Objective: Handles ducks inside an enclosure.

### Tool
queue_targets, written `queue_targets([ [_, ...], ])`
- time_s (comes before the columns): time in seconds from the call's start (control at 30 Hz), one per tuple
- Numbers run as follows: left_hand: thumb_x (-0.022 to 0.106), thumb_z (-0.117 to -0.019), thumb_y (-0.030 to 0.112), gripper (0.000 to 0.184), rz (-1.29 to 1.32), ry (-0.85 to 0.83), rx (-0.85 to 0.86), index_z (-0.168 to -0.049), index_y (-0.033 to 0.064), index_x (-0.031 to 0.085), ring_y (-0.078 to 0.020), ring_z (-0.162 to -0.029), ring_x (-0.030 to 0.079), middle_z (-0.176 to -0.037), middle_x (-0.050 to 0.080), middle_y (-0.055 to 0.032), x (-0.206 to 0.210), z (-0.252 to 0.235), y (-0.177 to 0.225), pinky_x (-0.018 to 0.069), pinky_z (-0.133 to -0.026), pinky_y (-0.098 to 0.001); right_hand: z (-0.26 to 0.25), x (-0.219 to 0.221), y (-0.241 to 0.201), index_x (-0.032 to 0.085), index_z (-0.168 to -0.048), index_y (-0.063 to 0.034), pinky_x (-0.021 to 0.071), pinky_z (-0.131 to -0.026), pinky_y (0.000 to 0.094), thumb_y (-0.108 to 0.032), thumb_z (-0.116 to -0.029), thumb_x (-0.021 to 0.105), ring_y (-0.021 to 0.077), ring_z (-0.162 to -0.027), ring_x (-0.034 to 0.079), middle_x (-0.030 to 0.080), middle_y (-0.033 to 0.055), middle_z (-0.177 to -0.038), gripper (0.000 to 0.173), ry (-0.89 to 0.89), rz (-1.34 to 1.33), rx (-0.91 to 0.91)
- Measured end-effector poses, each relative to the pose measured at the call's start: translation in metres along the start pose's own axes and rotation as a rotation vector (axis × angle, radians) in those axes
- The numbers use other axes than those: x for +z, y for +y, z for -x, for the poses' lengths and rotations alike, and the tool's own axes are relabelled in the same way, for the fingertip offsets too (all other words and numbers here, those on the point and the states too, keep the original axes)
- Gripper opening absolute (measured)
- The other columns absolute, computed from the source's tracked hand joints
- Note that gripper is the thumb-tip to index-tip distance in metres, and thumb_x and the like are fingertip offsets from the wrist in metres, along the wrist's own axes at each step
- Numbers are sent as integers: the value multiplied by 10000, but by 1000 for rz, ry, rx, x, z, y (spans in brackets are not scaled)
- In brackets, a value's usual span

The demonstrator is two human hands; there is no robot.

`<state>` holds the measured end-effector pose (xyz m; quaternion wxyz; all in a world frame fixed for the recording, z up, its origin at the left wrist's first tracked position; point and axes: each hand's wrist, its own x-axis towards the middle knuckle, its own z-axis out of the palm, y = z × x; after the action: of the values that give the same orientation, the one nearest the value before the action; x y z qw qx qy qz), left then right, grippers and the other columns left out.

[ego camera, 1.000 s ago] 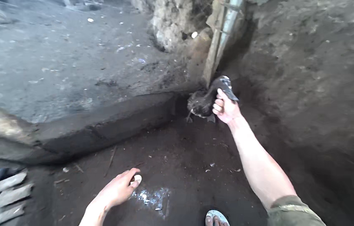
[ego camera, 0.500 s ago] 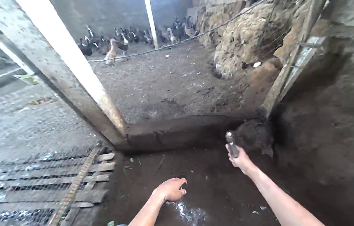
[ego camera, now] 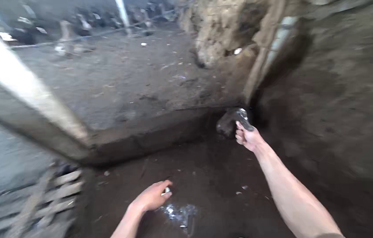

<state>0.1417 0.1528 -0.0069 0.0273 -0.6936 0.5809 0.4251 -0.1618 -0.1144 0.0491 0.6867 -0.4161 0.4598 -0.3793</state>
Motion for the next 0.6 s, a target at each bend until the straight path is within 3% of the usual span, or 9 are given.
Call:
queue_targets([
  [0.1, 543, -1060, 334, 457, -32, -22, 1, -1464, 123, 524, -355, -1288, 582, -1390, 599, -194, -1, -6, -1, 429, -1110, -567, -2, -27, -19, 479, -825, -155, 329, -400, 204, -325, -1099, 483, 54, -395, 324, 329, -70, -503, 323, 16, -127, -62],
  [0.3, 555, -1057, 283, 460, -42, -44, 1, -1470, 85, 512, -378, -1242, 608, -1346, 613, -230, -4, -11, -2, 445, -1090, -562, -4, -56, -13, 443, -774, -162, 296, -379, 200, -361, -1105, 454, 53, -376, 293, 303, -69, -492, 386, 44, -130, -46],
  [0.43, 570, -1050, 284, 458, -45, -44, 7, -1462, 91, 523, -370, -1227, 619, -1327, 628, -220, -4, -16, -5, 456, -1079, -561, 19, -58, -50, 454, -782, -155, 293, -368, 178, -314, -1108, 452, 30, -369, 287, 303, -81, -493, 362, 70, -84, -59],
  [0.6, 555, -1058, 291, 459, -40, -63, 7, -1475, 105, 510, -375, -1224, 619, -1353, 611, -218, -3, -23, 0, 455, -1072, -571, 49, -74, -76, 458, -761, -180, 258, -354, 174, -351, -1092, 483, 23, -366, 258, 287, -90, -495, 374, 44, 15, -121],
])
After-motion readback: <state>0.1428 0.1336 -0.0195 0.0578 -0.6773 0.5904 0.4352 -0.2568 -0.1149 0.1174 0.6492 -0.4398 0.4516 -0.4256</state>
